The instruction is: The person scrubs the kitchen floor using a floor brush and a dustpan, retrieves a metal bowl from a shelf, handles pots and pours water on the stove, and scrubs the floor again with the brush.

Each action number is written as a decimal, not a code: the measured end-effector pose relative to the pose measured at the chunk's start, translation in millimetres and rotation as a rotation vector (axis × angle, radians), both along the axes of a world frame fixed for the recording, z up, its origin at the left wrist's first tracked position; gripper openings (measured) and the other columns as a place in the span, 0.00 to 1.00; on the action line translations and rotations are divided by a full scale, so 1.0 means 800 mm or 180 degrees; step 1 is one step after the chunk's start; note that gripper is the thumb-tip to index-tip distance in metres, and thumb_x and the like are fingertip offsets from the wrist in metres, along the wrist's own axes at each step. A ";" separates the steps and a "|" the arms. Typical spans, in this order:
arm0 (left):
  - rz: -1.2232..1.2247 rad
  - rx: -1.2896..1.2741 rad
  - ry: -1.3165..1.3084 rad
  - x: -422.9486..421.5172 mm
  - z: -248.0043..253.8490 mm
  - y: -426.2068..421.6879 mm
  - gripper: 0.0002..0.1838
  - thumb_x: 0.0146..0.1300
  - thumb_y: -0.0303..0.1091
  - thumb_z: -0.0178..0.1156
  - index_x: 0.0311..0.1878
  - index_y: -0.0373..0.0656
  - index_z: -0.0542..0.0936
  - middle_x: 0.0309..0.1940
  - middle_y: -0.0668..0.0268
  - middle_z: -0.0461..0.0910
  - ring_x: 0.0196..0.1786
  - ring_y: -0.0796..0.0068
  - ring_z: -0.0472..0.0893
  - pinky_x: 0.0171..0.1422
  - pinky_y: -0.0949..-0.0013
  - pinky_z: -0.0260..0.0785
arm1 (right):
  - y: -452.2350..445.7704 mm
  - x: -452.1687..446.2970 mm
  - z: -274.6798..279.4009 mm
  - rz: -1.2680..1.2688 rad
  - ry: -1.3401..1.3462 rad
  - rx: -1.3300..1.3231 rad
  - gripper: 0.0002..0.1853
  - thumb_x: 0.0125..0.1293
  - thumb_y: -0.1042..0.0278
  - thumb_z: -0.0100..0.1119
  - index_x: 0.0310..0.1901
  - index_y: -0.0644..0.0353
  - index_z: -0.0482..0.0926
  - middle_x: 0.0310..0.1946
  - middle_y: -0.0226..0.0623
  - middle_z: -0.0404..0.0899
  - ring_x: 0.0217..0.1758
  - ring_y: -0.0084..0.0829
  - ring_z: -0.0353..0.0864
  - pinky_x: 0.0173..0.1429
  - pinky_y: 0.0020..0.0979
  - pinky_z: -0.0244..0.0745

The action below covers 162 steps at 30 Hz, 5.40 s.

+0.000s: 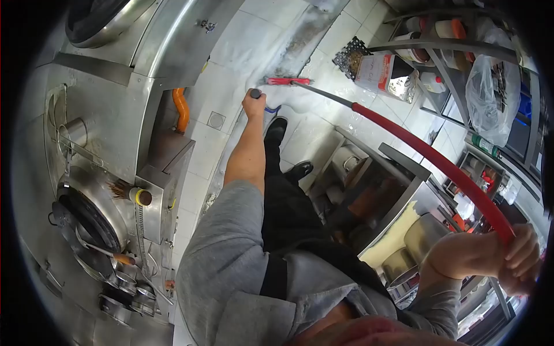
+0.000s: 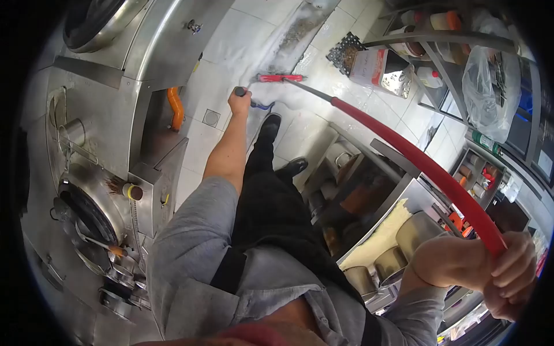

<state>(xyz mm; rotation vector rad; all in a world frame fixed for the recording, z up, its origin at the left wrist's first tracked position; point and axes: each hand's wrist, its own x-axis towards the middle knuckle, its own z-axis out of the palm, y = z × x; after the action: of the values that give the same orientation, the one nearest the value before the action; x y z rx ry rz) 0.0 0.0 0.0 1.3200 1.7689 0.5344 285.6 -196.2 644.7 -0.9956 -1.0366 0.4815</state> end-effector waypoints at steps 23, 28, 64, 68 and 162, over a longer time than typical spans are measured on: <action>-0.0437 -0.0621 0.0398 0.011 0.011 -0.002 0.23 0.45 0.50 0.65 0.40 0.42 0.81 0.38 0.49 0.81 0.45 0.48 0.79 0.53 0.56 0.71 | 0.053 -0.048 -0.146 -0.0931 0.0014 -0.0065 0.20 0.65 0.68 0.36 0.14 0.49 0.50 0.09 0.25 0.48 0.13 0.21 0.45 0.22 0.26 0.50; -0.0608 -0.0686 0.0476 0.027 0.021 0.000 0.24 0.45 0.51 0.65 0.40 0.41 0.81 0.39 0.49 0.81 0.45 0.48 0.79 0.53 0.55 0.71 | 0.036 -0.055 -0.105 -0.0430 0.0356 -0.0097 0.22 0.70 0.62 0.41 0.15 0.49 0.53 0.10 0.24 0.51 0.14 0.20 0.49 0.23 0.23 0.51; -0.0458 -0.0867 0.0316 -0.039 -0.009 -0.006 0.28 0.43 0.52 0.68 0.40 0.38 0.79 0.41 0.48 0.80 0.48 0.49 0.78 0.54 0.56 0.69 | -0.017 0.030 0.031 -0.0361 0.0209 0.0000 0.25 0.60 0.51 0.57 0.10 0.48 0.59 0.04 0.22 0.52 0.07 0.19 0.50 0.22 0.18 0.55; -0.0450 -0.0877 0.0326 -0.039 -0.020 -0.003 0.30 0.43 0.52 0.68 0.44 0.37 0.78 0.43 0.48 0.80 0.50 0.49 0.77 0.56 0.57 0.68 | 0.040 -0.011 0.017 0.0327 -0.0083 0.0296 0.26 0.66 0.46 0.45 0.14 0.48 0.56 0.08 0.22 0.51 0.10 0.19 0.50 0.21 0.22 0.56; -0.0010 -0.0557 -0.2248 -0.086 0.306 0.037 0.12 0.55 0.22 0.63 0.40 0.42 0.73 0.39 0.63 0.73 0.40 0.69 0.77 0.45 0.68 0.78 | -0.007 0.031 -0.127 -0.3590 0.0716 0.0904 0.19 0.67 0.63 0.54 0.20 0.58 0.64 0.08 0.28 0.60 0.09 0.21 0.59 0.15 0.27 0.60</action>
<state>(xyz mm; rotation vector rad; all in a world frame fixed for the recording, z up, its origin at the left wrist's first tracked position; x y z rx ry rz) -69.1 29.9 244.9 0.8608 1.1924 0.7181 310.1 -202.0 542.8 -1.0700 -0.2169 -0.4668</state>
